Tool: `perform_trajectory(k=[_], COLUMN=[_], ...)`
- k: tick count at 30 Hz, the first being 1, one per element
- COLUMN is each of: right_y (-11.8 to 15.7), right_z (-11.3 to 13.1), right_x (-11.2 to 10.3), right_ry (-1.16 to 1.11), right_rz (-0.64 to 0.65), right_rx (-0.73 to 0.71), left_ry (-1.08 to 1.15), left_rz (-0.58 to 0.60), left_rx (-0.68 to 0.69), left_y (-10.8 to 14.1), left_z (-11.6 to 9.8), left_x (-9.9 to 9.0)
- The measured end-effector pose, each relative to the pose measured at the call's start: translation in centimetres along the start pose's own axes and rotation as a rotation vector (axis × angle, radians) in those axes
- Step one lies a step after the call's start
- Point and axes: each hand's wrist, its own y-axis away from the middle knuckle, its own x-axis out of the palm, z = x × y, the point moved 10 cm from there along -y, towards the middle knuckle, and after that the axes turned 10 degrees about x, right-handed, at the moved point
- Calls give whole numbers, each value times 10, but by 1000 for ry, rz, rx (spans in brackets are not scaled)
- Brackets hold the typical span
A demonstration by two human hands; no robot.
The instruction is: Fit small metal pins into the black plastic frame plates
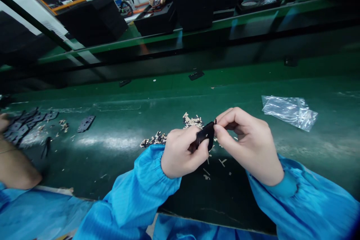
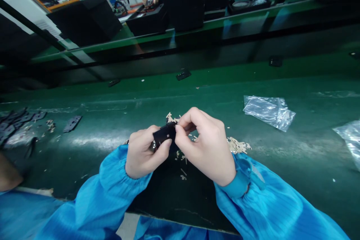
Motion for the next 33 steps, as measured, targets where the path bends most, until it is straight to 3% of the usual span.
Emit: perform_trajectory(k=[6, 13, 24, 33], right_y=[-1, 0, 1, 3], right_z=[0, 0, 4, 8], right_x=[2, 3, 2, 3], right_ry=[-87, -344, -203, -263], right_rz=[78, 182, 128, 162], right_rx=[67, 127, 109, 92], left_ry=[220, 442, 536, 623], left_rz=[8, -5, -4, -5], left_rx=[-92, -143, -144, -189], left_y=[2, 4, 6, 10], left_z=[10, 18, 18, 24], left_x=[1, 4, 8, 11])
